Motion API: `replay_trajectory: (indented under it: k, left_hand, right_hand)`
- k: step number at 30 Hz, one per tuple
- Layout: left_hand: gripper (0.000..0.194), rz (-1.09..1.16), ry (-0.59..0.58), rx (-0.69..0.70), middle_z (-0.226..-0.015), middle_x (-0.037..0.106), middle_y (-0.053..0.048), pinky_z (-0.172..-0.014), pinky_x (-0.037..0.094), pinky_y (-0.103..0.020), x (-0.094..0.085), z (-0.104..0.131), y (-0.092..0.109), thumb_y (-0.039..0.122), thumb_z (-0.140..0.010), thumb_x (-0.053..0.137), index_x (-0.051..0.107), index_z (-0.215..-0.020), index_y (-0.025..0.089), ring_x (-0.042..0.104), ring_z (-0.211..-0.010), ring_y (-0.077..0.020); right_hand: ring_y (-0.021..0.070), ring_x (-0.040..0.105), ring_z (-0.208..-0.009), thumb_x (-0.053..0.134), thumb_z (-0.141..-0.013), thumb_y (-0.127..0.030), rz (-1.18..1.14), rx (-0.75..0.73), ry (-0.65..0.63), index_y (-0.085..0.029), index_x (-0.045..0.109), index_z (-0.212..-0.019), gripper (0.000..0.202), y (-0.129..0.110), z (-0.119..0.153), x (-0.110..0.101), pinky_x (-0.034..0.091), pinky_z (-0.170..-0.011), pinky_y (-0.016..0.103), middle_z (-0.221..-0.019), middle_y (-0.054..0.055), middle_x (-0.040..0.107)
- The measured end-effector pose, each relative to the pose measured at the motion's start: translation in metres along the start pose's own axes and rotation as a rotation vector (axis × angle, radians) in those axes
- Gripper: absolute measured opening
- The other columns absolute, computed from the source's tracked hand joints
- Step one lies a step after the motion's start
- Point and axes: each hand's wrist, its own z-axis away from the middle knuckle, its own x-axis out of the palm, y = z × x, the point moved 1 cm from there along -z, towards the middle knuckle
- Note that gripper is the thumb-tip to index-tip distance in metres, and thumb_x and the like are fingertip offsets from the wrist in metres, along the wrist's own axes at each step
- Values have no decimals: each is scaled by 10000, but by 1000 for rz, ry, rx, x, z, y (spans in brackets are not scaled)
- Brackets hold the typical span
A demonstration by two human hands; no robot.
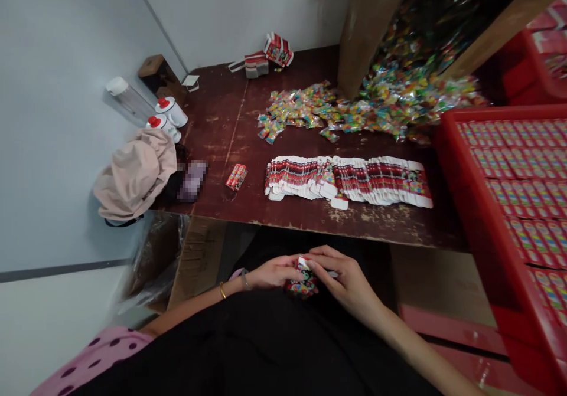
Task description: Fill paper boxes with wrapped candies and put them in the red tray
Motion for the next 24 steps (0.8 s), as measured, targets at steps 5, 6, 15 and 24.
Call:
replay_trajectory:
  k: [5,6,15,24]
  left_hand:
    - [404,27,14,-29,-828,691,-65,-799,457,-332,-4,-3,-3,247,-675,698,635,-1059,137,645,-809,-182]
    - [402,38,23,-34,-827,693,-68,-801,459,-340,-5,-3,-4,240,-670,695,640,-1053,131,648,-805,-187]
    - [431,60,193,258,-977,663,-52,-808,454,-308,5,-5,14,212,-701,674,611,-1127,203,615,-903,-184]
    - [354,-494,329,457,-816,612,12,-655,448,-219,-24,14,87,236,-662,757,604,-973,161,542,-676,-97]
  right_hand:
    - [178,640,-794,537,-898,-375,-12,-16,40,-215,745,-945,266,4,-4,-5,520,-723,294,-863,68,686]
    - [176,637,-796,536,-899,-367,1,-26,35,-218,744,-951,261,4,-3,-6,520,-723,293,-865,68,681]
    - [238,479,-1212,628,-827,-344,-139,2,202,-340,516,-1307,492,17,5,25,423,-1000,398,-1362,55,468]
    - [202,625,-708,598,-824,-456,-227,115,48,-233,675,-945,265,10,-72,-23,519,-658,314,-796,33,680]
